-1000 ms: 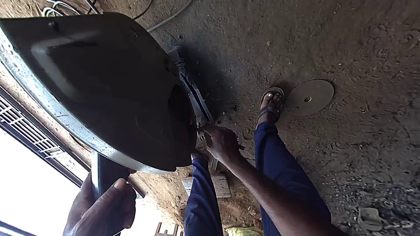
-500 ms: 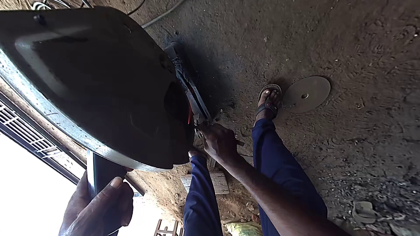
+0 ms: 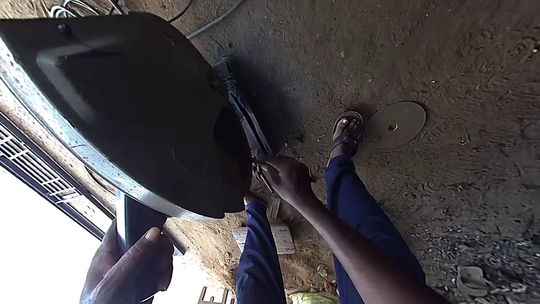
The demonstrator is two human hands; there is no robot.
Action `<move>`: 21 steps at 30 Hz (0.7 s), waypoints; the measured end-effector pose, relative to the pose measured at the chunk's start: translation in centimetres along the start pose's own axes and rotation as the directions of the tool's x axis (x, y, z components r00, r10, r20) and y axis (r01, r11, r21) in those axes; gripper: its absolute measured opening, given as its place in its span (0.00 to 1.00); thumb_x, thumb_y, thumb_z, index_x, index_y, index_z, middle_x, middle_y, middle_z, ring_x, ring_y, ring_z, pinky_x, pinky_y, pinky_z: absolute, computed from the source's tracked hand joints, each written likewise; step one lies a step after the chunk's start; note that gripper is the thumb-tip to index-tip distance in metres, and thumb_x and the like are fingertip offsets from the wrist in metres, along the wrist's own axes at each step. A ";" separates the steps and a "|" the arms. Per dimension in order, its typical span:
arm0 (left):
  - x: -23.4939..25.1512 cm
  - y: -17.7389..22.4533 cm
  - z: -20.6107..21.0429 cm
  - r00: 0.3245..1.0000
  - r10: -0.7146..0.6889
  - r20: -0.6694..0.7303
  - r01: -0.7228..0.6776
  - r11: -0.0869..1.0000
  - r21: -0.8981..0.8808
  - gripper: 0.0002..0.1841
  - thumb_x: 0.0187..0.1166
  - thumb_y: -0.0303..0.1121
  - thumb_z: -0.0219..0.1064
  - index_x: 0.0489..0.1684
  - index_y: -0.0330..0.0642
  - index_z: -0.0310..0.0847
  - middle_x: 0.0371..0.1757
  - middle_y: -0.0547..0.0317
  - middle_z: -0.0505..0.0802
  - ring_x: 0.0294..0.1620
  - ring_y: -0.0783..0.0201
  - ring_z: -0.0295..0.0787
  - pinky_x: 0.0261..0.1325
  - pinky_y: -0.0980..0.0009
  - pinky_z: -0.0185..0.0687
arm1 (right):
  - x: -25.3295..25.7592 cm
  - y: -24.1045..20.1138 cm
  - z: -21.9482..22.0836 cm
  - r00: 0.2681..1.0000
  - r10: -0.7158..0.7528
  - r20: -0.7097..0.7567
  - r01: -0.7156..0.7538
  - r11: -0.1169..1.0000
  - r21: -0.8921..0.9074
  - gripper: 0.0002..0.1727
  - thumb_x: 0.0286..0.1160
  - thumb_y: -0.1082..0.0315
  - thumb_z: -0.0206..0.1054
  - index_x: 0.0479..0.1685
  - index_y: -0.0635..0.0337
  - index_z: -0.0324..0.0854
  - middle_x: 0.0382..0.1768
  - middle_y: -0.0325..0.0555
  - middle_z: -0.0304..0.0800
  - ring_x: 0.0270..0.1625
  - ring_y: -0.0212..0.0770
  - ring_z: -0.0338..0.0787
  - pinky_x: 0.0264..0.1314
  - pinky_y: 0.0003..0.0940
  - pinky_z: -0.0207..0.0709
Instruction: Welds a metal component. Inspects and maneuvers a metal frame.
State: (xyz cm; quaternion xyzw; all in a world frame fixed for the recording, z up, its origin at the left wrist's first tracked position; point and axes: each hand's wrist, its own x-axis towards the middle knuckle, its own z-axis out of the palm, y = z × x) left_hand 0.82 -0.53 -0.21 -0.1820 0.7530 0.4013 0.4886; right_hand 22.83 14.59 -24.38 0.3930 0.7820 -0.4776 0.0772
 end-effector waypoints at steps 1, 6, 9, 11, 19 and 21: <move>0.0 0.1 0.0 1.000 -0.010 0.004 0.010 1.000 -0.001 0.19 0.84 0.33 0.62 0.70 0.49 0.62 0.22 0.53 0.82 0.13 0.59 0.81 0.12 0.65 0.82 | 0.3 0.5 -0.7 0.998 0.047 0.038 -0.053 0.983 0.174 0.13 0.84 0.58 0.63 0.53 0.42 0.94 0.43 0.33 0.96 0.44 0.34 0.93 0.48 0.43 0.87; 0.1 0.1 0.0 1.000 -0.017 0.009 0.017 1.000 -0.006 0.22 0.84 0.33 0.61 0.73 0.51 0.59 0.24 0.55 0.84 0.16 0.60 0.83 0.15 0.66 0.83 | 0.8 1.6 -4.7 0.978 0.071 0.195 -0.203 0.526 0.826 0.12 0.85 0.72 0.64 0.58 0.65 0.90 0.48 0.51 0.95 0.47 0.44 0.94 0.54 0.39 0.91; 0.0 0.1 0.0 1.000 -0.022 0.002 0.022 1.000 -0.004 0.21 0.84 0.32 0.61 0.72 0.50 0.59 0.23 0.55 0.84 0.15 0.60 0.83 0.15 0.65 0.83 | 0.8 1.8 -5.3 0.981 0.053 0.186 -0.192 0.373 0.908 0.14 0.86 0.73 0.60 0.59 0.69 0.87 0.45 0.55 0.93 0.45 0.43 0.92 0.56 0.38 0.88; 0.0 0.1 0.0 1.000 -0.022 0.008 0.022 1.000 -0.002 0.21 0.84 0.32 0.61 0.72 0.51 0.60 0.23 0.56 0.84 0.15 0.60 0.83 0.14 0.65 0.83 | 0.8 1.8 -5.3 0.983 0.050 0.179 -0.186 0.295 0.937 0.13 0.86 0.72 0.59 0.58 0.69 0.87 0.44 0.55 0.92 0.44 0.41 0.91 0.55 0.36 0.88; 0.1 -0.2 -0.4 1.000 0.001 0.030 -0.001 1.000 -0.018 0.20 0.85 0.32 0.61 0.70 0.52 0.60 0.23 0.57 0.84 0.16 0.61 0.83 0.17 0.65 0.84 | 0.9 2.3 -5.4 0.993 0.035 0.117 -0.122 0.218 0.968 0.12 0.84 0.72 0.62 0.57 0.68 0.86 0.46 0.56 0.91 0.47 0.42 0.91 0.57 0.38 0.87; 0.1 -0.2 -0.4 1.000 0.008 0.024 -0.008 1.000 -0.002 0.20 0.85 0.33 0.61 0.71 0.52 0.60 0.23 0.58 0.84 0.16 0.61 0.83 0.17 0.65 0.84 | 0.9 2.2 -5.4 0.994 0.035 0.099 -0.105 0.246 0.964 0.12 0.84 0.74 0.62 0.58 0.68 0.86 0.47 0.56 0.91 0.49 0.44 0.91 0.59 0.40 0.87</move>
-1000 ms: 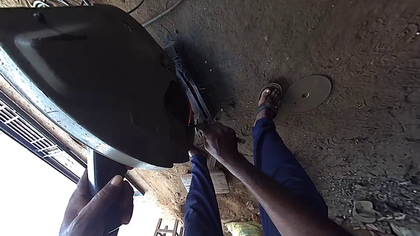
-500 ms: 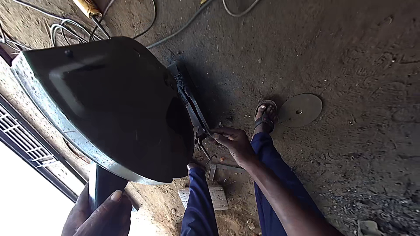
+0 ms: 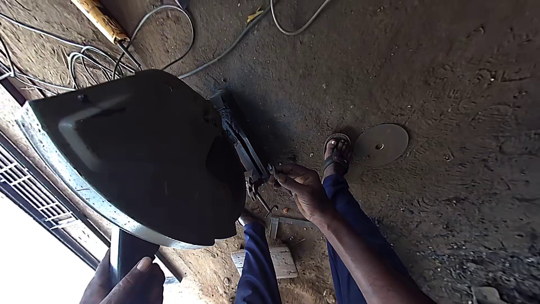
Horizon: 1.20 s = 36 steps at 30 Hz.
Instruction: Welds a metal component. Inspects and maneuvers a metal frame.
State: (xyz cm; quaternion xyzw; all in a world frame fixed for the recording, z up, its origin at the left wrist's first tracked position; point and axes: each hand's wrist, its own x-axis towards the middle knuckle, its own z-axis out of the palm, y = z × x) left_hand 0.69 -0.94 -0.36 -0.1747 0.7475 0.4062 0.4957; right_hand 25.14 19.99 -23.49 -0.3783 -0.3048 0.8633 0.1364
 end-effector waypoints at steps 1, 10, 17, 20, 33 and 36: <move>0.0 0.0 0.0 1.000 0.003 0.000 -0.003 1.000 0.002 0.20 0.85 0.32 0.61 0.71 0.52 0.60 0.24 0.58 0.85 0.16 0.61 0.83 0.17 0.65 0.84 | 0.0 0.0 0.0 1.000 -0.009 -0.005 0.009 1.000 -0.021 0.12 0.83 0.75 0.63 0.58 0.68 0.86 0.48 0.56 0.91 0.50 0.45 0.91 0.60 0.42 0.87; 0.1 -0.2 -0.1 0.999 0.025 0.021 -0.025 1.000 -0.007 0.20 0.85 0.33 0.62 0.71 0.52 0.60 0.24 0.57 0.85 0.16 0.61 0.83 0.18 0.65 0.84 | -0.1 0.0 0.0 0.998 0.011 -0.061 -0.015 0.997 -0.080 0.10 0.78 0.76 0.68 0.55 0.64 0.84 0.47 0.53 0.88 0.49 0.45 0.90 0.60 0.43 0.88; 0.2 -0.3 0.1 1.000 0.025 0.011 -0.025 1.000 -0.014 0.20 0.85 0.33 0.62 0.70 0.51 0.60 0.23 0.57 0.84 0.16 0.61 0.83 0.17 0.65 0.84 | -0.5 0.2 0.1 0.996 0.051 -0.069 -0.061 0.986 -0.156 0.12 0.78 0.70 0.70 0.58 0.59 0.82 0.43 0.52 0.87 0.36 0.42 0.86 0.32 0.32 0.83; 0.1 -0.4 -0.1 1.000 0.023 0.011 -0.022 1.000 -0.016 0.20 0.84 0.33 0.62 0.71 0.50 0.60 0.24 0.56 0.85 0.16 0.61 0.84 0.18 0.65 0.84 | -0.5 0.4 0.3 0.996 0.063 -0.066 -0.073 0.985 -0.154 0.14 0.78 0.69 0.71 0.59 0.59 0.81 0.42 0.53 0.86 0.35 0.45 0.87 0.33 0.35 0.85; -0.1 0.0 0.3 1.000 -0.003 -0.011 0.003 1.000 -0.008 0.21 0.84 0.32 0.60 0.73 0.48 0.61 0.23 0.56 0.84 0.15 0.61 0.83 0.15 0.66 0.83 | -0.3 2.0 1.6 0.985 0.135 -0.108 -0.169 0.882 -0.439 0.14 0.90 0.62 0.58 0.67 0.51 0.81 0.34 0.45 0.91 0.24 0.40 0.85 0.24 0.32 0.80; -0.2 0.0 0.3 1.000 -0.008 -0.017 0.008 1.000 -0.024 0.22 0.84 0.31 0.60 0.73 0.48 0.60 0.24 0.55 0.83 0.15 0.61 0.82 0.14 0.66 0.83 | -0.2 3.0 1.6 0.983 0.125 -0.133 -0.181 0.756 -0.629 0.15 0.91 0.60 0.58 0.67 0.45 0.84 0.33 0.38 0.92 0.25 0.35 0.87 0.27 0.35 0.85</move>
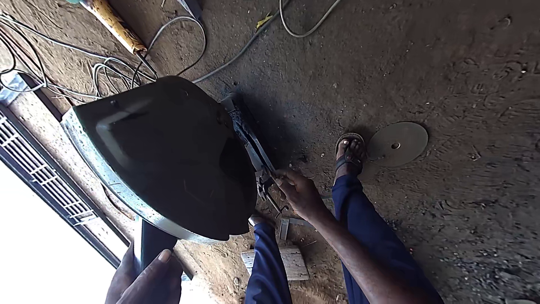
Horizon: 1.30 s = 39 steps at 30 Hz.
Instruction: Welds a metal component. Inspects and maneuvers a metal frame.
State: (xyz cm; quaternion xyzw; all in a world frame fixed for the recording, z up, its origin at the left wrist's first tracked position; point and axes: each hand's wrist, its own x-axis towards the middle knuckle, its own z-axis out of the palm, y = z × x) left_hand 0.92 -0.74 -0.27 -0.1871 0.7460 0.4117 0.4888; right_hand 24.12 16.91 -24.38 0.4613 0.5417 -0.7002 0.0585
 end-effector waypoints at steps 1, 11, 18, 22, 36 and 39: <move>0.0 0.0 0.0 1.000 0.001 -0.001 -0.001 1.000 -0.001 0.21 0.84 0.31 0.60 0.73 0.47 0.60 0.26 0.54 0.84 0.14 0.61 0.82 0.14 0.66 0.83 | 0.0 0.0 0.1 1.000 0.005 -0.009 -0.006 0.994 -0.106 0.15 0.90 0.59 0.59 0.65 0.44 0.86 0.33 0.36 0.93 0.26 0.34 0.88 0.30 0.38 0.85; 0.0 0.0 -0.2 1.000 0.007 0.030 -0.007 1.000 0.005 0.22 0.85 0.32 0.61 0.75 0.47 0.60 0.35 0.48 0.87 0.14 0.61 0.80 0.12 0.66 0.81 | -0.4 0.2 3.6 0.984 -0.179 -0.002 0.138 0.767 -0.626 0.11 0.84 0.60 0.63 0.53 0.48 0.90 0.41 0.42 0.94 0.43 0.44 0.94 0.45 0.48 0.88; 0.1 0.1 -0.2 0.999 -0.006 0.033 0.005 1.000 0.010 0.19 0.85 0.33 0.61 0.71 0.47 0.63 0.23 0.53 0.82 0.13 0.60 0.80 0.12 0.65 0.81 | -1.1 -0.5 5.1 0.969 -0.246 -0.013 0.164 0.683 -0.712 0.07 0.78 0.62 0.68 0.48 0.50 0.89 0.35 0.42 0.91 0.40 0.45 0.92 0.38 0.45 0.85; 0.1 0.1 -0.1 1.000 -0.009 0.020 0.009 1.000 0.019 0.20 0.85 0.33 0.61 0.72 0.47 0.62 0.25 0.52 0.83 0.13 0.60 0.80 0.12 0.65 0.81 | -1.2 -0.7 5.1 0.973 -0.232 0.008 0.169 0.681 -0.712 0.08 0.78 0.63 0.66 0.48 0.50 0.90 0.33 0.43 0.91 0.37 0.46 0.92 0.35 0.45 0.84; 0.0 0.2 0.0 1.000 -0.018 0.004 0.018 1.000 0.021 0.20 0.85 0.33 0.60 0.72 0.47 0.62 0.25 0.52 0.83 0.12 0.60 0.80 0.12 0.65 0.81 | -0.4 -0.7 3.2 0.979 -0.112 0.170 0.194 0.771 -0.606 0.09 0.81 0.63 0.64 0.47 0.48 0.91 0.36 0.42 0.94 0.39 0.46 0.93 0.39 0.52 0.85; 0.0 0.2 -0.1 1.000 -0.017 0.007 0.017 1.000 0.017 0.20 0.85 0.33 0.61 0.71 0.48 0.62 0.23 0.53 0.83 0.13 0.60 0.81 0.12 0.65 0.81 | -0.5 -0.4 3.3 0.974 -0.161 0.157 0.224 0.736 -0.639 0.10 0.79 0.64 0.64 0.48 0.47 0.91 0.37 0.41 0.94 0.39 0.45 0.94 0.39 0.50 0.85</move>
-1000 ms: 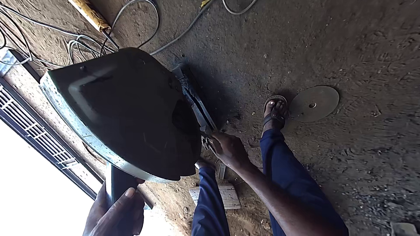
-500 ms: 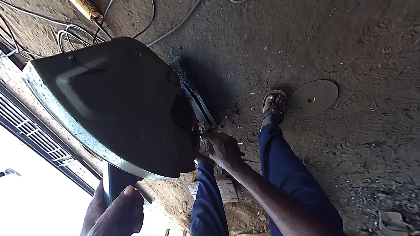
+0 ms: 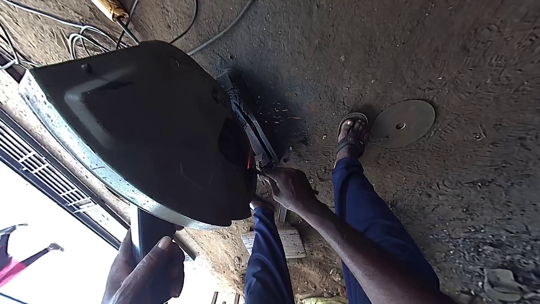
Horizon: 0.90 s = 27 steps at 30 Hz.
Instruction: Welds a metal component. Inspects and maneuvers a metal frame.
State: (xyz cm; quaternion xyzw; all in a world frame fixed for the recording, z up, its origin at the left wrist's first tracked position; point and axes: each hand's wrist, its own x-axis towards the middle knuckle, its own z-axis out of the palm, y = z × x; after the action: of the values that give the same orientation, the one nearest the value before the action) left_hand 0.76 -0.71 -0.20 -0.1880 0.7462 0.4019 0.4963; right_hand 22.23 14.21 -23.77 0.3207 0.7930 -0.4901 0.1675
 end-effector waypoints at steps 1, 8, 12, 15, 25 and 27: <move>0.0 0.0 0.0 1.000 0.002 0.001 -0.002 1.000 0.007 0.20 0.85 0.33 0.61 0.71 0.49 0.62 0.23 0.54 0.83 0.13 0.60 0.81 0.12 0.65 0.82 | -0.1 0.0 0.1 1.000 -0.017 -0.020 0.017 0.999 -0.034 0.10 0.79 0.64 0.65 0.49 0.48 0.91 0.37 0.41 0.93 0.39 0.45 0.93 0.38 0.49 0.85; 0.0 0.1 0.2 1.000 0.014 -0.004 -0.013 0.999 0.030 0.19 0.85 0.33 0.60 0.71 0.48 0.62 0.22 0.54 0.81 0.12 0.60 0.80 0.12 0.65 0.81 | -0.4 0.0 0.6 0.982 -0.130 -0.133 0.103 0.975 -0.196 0.10 0.72 0.67 0.69 0.49 0.53 0.90 0.32 0.43 0.90 0.37 0.47 0.91 0.32 0.44 0.83; 0.0 0.1 0.2 1.000 0.010 -0.006 -0.010 1.000 0.020 0.19 0.85 0.33 0.60 0.71 0.48 0.62 0.22 0.53 0.81 0.12 0.60 0.79 0.11 0.65 0.80 | -0.4 -0.2 0.4 0.973 -0.170 -0.156 0.130 0.964 -0.233 0.11 0.73 0.69 0.67 0.52 0.56 0.89 0.32 0.45 0.89 0.38 0.48 0.91 0.33 0.43 0.83; 0.0 0.1 0.2 1.000 0.007 -0.006 -0.007 1.000 0.025 0.20 0.85 0.33 0.60 0.72 0.48 0.61 0.23 0.53 0.82 0.12 0.60 0.80 0.12 0.65 0.81 | -0.4 -0.2 0.6 0.970 -0.187 -0.157 0.140 0.954 -0.266 0.12 0.77 0.70 0.64 0.53 0.58 0.88 0.34 0.46 0.90 0.37 0.49 0.90 0.34 0.43 0.82; 0.1 -0.1 0.1 1.000 0.018 -0.011 -0.018 1.000 0.002 0.21 0.83 0.33 0.63 0.71 0.48 0.60 0.20 0.53 0.81 0.12 0.58 0.81 0.12 0.63 0.82 | -0.1 1.0 0.5 0.967 -0.073 -0.244 0.064 0.997 -0.041 0.14 0.79 0.66 0.64 0.56 0.47 0.92 0.42 0.40 0.95 0.45 0.41 0.93 0.44 0.44 0.86; 0.0 -0.1 0.0 1.000 0.014 -0.013 -0.014 1.000 0.000 0.22 0.83 0.32 0.62 0.73 0.49 0.59 0.20 0.53 0.81 0.12 0.58 0.81 0.12 0.63 0.82 | 0.2 1.8 -1.1 0.987 0.079 -0.137 -0.017 0.915 0.404 0.14 0.84 0.62 0.63 0.58 0.45 0.93 0.46 0.33 0.97 0.45 0.30 0.94 0.50 0.37 0.89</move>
State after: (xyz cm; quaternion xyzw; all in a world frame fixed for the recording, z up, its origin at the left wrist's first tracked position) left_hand 0.88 -0.76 -0.29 -0.1852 0.7508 0.4041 0.4886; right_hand 23.30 15.81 -24.57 0.4037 0.6779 -0.6124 0.0497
